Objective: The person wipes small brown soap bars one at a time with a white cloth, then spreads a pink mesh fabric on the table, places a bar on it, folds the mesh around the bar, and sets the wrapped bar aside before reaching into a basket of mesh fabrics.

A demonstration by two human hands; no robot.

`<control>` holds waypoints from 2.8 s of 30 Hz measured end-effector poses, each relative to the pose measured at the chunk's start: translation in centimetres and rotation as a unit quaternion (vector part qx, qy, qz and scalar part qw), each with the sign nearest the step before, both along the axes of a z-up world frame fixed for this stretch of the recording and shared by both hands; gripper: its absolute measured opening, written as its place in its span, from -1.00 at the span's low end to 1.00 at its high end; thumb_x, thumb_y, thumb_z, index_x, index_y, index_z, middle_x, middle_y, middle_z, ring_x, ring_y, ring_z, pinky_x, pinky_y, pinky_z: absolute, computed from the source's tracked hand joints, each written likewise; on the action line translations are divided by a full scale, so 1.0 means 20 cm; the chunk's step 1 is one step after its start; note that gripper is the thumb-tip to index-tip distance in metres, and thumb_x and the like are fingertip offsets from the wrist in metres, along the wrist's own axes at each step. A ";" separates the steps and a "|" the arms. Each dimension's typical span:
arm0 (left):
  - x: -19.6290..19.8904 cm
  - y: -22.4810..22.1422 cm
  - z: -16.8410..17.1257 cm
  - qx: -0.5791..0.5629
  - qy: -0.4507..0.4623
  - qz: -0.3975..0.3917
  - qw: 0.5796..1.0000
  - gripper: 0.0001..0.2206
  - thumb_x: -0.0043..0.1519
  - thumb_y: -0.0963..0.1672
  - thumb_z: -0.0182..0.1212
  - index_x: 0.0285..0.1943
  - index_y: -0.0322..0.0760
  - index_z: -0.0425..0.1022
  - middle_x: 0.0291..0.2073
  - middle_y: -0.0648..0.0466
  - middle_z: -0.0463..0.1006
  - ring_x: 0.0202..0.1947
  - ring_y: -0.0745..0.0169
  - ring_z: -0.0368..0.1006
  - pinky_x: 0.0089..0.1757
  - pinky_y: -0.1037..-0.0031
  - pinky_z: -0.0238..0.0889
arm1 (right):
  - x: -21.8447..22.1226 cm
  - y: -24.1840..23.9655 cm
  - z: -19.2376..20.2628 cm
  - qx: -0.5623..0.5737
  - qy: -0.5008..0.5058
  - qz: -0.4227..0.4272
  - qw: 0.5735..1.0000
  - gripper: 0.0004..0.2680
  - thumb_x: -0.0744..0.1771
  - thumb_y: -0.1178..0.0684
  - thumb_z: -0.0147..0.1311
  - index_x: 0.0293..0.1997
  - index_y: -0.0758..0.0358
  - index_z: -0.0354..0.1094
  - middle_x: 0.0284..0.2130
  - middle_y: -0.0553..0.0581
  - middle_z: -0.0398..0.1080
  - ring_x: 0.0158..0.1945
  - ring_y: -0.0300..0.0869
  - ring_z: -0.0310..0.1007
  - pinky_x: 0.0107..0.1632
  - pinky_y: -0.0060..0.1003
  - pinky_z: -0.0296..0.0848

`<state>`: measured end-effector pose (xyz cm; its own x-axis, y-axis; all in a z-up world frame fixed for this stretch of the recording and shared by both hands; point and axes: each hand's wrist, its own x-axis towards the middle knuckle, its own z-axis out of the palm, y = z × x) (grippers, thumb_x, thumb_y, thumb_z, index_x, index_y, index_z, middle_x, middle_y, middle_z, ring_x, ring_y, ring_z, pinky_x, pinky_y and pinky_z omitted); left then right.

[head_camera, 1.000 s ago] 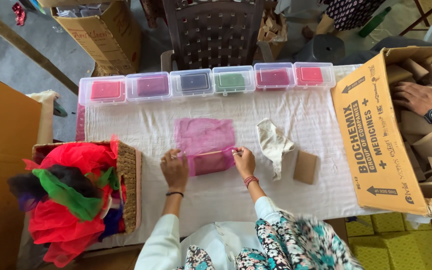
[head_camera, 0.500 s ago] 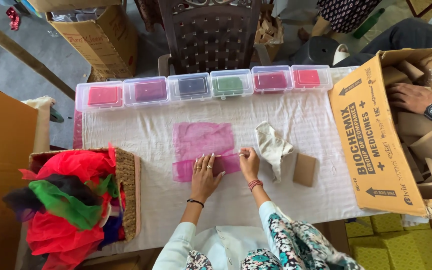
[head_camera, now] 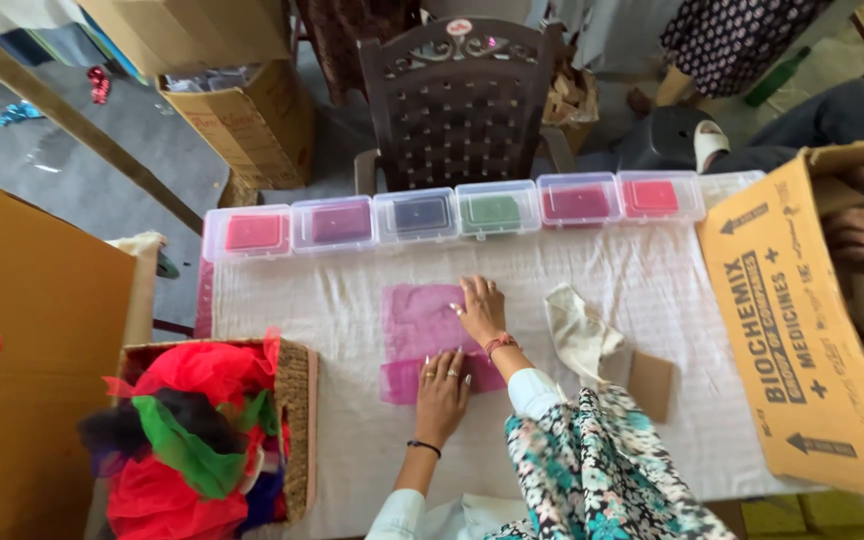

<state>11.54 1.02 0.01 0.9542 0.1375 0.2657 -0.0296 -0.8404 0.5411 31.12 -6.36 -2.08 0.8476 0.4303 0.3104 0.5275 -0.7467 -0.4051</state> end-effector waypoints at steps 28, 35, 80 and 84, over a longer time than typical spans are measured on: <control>-0.15 -0.04 -0.05 0.010 -0.039 0.038 0.998 -0.72 0.20 -0.23 0.09 0.11 -0.33 0.40 0.10 -0.16 0.46 0.26 -0.19 0.33 0.33 0.08 0.00 | -0.59 -0.31 -0.04 0.310 0.383 0.038 0.869 -0.84 0.42 0.19 -0.09 0.10 0.30 0.37 -0.46 0.08 0.40 -0.39 -0.32 0.36 -0.27 -0.36 0.40; -0.18 -0.03 0.02 0.069 -0.102 0.081 0.989 -0.56 0.23 -0.16 0.11 0.35 -0.26 0.35 0.21 -0.26 0.39 0.29 -0.15 0.22 0.29 0.06 -0.05 | -0.55 -0.31 0.11 0.230 0.335 0.075 0.911 -0.72 0.32 0.10 0.09 0.14 0.30 0.27 -0.19 0.21 0.52 -0.11 -0.11 0.53 -0.03 -0.19 0.45; -0.27 -0.06 0.10 0.050 -0.031 -0.043 0.997 -0.38 0.20 -0.02 0.29 0.39 -0.46 0.29 0.38 -0.16 0.27 0.39 -0.16 0.18 0.31 0.09 -0.03 | -0.48 -0.22 0.33 0.146 0.147 0.100 0.973 -0.73 0.20 0.21 0.08 -0.04 0.26 0.53 -0.26 0.31 0.52 -0.18 0.14 0.52 -0.05 -0.05 0.47; -0.14 -0.11 0.04 0.069 0.019 -0.009 0.997 -0.29 0.21 0.08 0.23 0.41 -0.49 0.22 0.38 -0.22 0.25 0.37 -0.19 0.15 0.29 0.03 -0.04 | -0.44 -0.19 0.38 0.099 0.166 0.080 0.978 -0.79 0.23 0.18 0.08 -0.10 0.29 0.53 -0.27 0.31 0.54 -0.15 0.15 0.52 -0.01 -0.03 0.44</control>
